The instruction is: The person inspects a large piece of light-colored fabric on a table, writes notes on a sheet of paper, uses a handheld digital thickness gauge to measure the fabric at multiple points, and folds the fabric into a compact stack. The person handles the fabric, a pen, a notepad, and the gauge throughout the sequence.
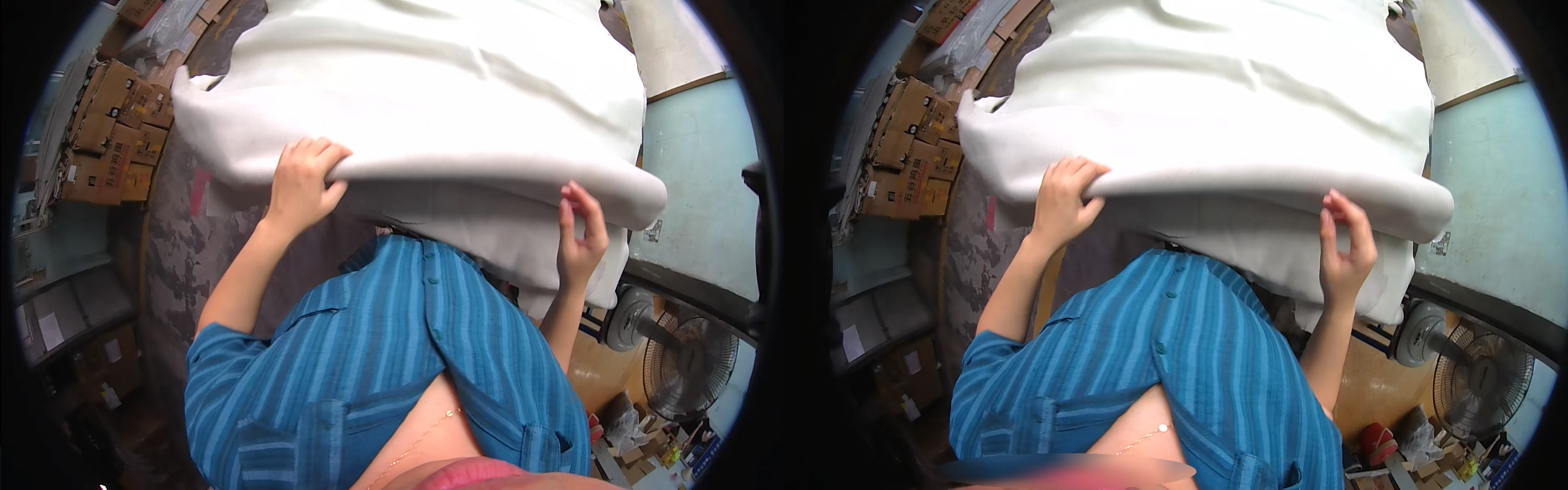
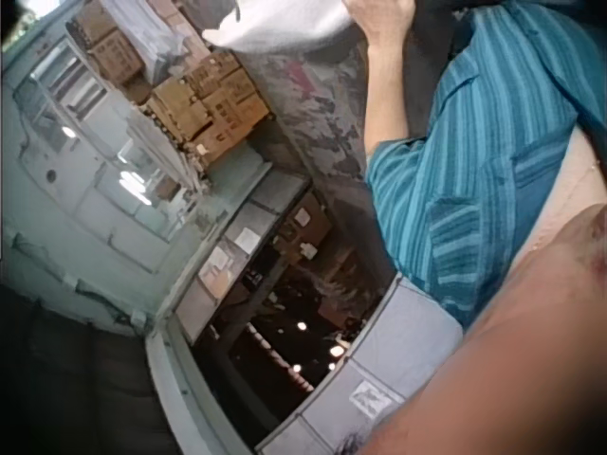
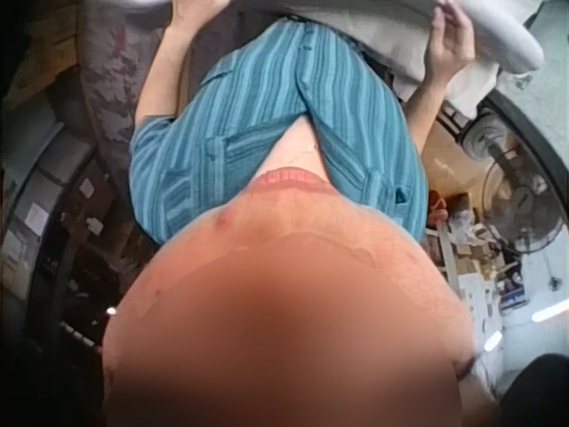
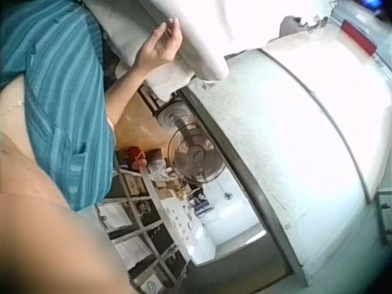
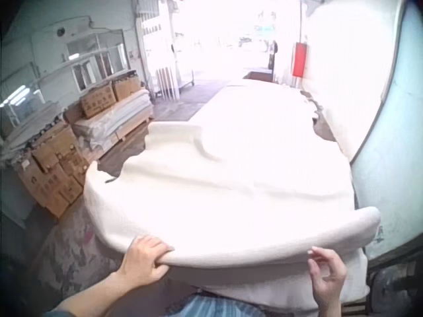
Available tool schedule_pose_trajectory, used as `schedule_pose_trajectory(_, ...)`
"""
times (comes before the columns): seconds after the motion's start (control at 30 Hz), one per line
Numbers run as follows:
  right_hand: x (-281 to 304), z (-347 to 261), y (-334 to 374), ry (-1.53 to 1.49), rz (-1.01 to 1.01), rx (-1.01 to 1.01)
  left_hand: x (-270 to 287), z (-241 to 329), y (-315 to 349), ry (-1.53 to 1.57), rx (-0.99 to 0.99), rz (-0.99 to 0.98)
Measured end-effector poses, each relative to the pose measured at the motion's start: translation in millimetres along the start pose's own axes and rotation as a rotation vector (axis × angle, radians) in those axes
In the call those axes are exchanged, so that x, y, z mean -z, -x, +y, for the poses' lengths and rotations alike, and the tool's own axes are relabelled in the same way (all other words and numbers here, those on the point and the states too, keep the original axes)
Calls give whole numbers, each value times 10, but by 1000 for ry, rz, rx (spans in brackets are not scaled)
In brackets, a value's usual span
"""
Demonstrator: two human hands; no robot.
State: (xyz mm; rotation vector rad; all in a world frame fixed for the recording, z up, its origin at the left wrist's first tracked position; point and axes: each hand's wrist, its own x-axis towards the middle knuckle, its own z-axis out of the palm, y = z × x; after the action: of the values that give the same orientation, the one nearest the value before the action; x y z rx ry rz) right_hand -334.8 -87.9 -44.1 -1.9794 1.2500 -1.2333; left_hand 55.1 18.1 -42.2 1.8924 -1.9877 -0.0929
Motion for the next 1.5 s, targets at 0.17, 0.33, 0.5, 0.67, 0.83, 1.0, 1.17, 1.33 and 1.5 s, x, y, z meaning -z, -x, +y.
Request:
schedule_pose_trajectory(0.17,-153,333,-450,293,-165,189,-48,-75,597,154,160,-407)
schedule_pose_trajectory(0.33,-87,989,-487,758,-460,185,-239,-629,304,127,109,120)
schedule_pose_trajectory(0.5,114,1203,-839,762,-740,-102,-93,-1523,-593,20,50,60)
schedule_pose_trajectory(0.67,146,1122,-1059,706,-882,-114,-43,-2062,-738,-340,434,-676)
schedule_pose_trajectory(0.83,330,924,-1269,735,-723,-71,725,-2009,-939,-239,259,-636)
schedule_pose_trajectory(1.0,1177,145,-2171,934,-69,318,2321,-1402,-1465,-597,-82,236)
schedule_pose_trajectory(1.17,1606,-362,-2251,1004,480,618,2938,-1158,-1559,-462,-206,976)
schedule_pose_trajectory(1.33,940,102,-1125,709,239,423,2170,-1621,-1071,-693,-171,910)
schedule_pose_trajectory(1.5,509,591,288,243,-212,-452,554,-2600,584,-46,572,193)
